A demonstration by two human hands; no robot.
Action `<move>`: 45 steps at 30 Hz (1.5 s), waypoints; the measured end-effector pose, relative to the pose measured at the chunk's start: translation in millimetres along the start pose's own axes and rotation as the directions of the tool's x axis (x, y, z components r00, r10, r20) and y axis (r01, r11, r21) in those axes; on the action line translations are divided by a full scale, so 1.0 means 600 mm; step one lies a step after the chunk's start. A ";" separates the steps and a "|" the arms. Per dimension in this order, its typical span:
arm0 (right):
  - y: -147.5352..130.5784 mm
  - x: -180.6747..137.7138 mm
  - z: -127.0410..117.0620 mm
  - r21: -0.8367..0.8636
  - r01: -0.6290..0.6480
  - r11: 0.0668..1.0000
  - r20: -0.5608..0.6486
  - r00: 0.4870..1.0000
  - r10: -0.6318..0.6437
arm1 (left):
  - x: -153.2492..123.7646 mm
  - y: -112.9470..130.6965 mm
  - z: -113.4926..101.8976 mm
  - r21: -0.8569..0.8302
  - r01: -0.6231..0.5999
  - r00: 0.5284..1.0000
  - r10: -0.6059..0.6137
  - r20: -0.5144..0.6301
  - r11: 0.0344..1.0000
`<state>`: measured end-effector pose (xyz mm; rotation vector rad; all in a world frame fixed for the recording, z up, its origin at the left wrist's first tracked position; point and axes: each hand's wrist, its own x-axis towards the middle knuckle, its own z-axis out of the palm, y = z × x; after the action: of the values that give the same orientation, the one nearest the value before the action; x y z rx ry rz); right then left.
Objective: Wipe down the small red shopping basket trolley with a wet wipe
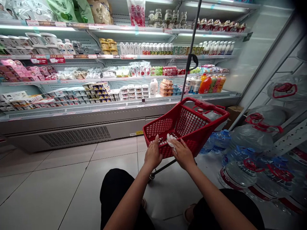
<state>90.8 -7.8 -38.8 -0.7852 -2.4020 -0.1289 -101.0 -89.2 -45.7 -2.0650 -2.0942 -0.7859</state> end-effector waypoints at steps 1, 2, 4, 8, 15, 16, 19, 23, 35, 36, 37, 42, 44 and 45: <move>0.014 0.000 -0.004 -0.015 -0.037 0.999 -0.022 0.999 0.037 | 0.000 0.002 0.003 0.007 -0.004 1.000 0.004 -0.006 1.000; 0.022 0.000 -0.005 -0.024 -0.068 0.997 -0.042 0.997 0.067 | 0.000 0.005 0.006 0.012 -0.005 1.000 0.005 -0.015 1.000; 0.012 0.001 -0.002 -0.024 -0.091 0.996 -0.064 0.994 0.090 | 0.000 0.012 0.012 0.018 -0.008 1.000 0.009 -0.024 1.000; -0.065 0.002 0.017 0.057 0.013 0.998 -0.023 1.000 -0.012 | 0.000 0.021 0.018 0.026 -0.009 1.000 0.009 -0.010 1.000; -0.009 -0.011 -0.004 0.026 0.028 0.999 -0.006 1.000 -0.027 | -0.006 0.017 0.009 -0.009 0.008 1.000 -0.008 -0.027 1.000; 0.017 -0.015 -0.009 -0.005 -0.015 1.000 -0.023 1.000 0.015 | -0.006 0.017 0.010 -0.005 0.006 1.000 -0.006 -0.030 1.000; 0.062 -0.022 -0.017 -0.076 -0.118 0.990 -0.078 0.991 0.112 | -0.006 0.022 0.016 0.032 -0.012 0.999 0.013 -0.038 0.999; 0.008 -0.023 0.002 -0.063 -0.067 0.996 -0.084 0.995 0.061 | -0.006 0.028 0.029 0.118 -0.012 0.999 0.017 -0.038 0.993; 0.099 -0.034 -0.028 -0.117 -0.125 0.985 -0.130 0.985 0.110 | -0.009 0.007 0.020 0.211 -0.056 0.997 0.064 -0.032 0.976; 0.101 -0.035 -0.027 -0.121 -0.144 0.982 -0.147 0.981 0.126 | -0.008 0.011 0.021 0.211 -0.041 0.998 0.048 -0.028 0.977; 0.093 -0.036 -0.022 -0.119 -0.147 0.982 -0.156 0.979 0.128 | -0.006 0.015 0.023 0.210 -0.025 0.999 0.031 -0.023 0.977; 0.018 -0.032 -0.002 -0.072 0.012 0.997 -0.063 0.998 -0.016 | -0.001 0.019 0.017 0.190 -0.012 1.000 0.010 0.013 0.982; 0.025 -0.031 -0.009 -0.067 0.041 0.997 -0.031 0.999 -0.043 | 0.000 0.010 0.007 0.180 -0.030 0.999 0.025 0.031 0.983; 0.038 -0.031 -0.016 -0.074 0.026 0.997 -0.032 0.999 -0.029 | 0.001 0.005 0.003 0.175 -0.033 0.999 0.026 0.040 0.984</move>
<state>120.8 -1.0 -43.7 -0.7777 -2.3888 -0.2409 -97.7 -88.2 -46.1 -2.0269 -2.0637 -0.5411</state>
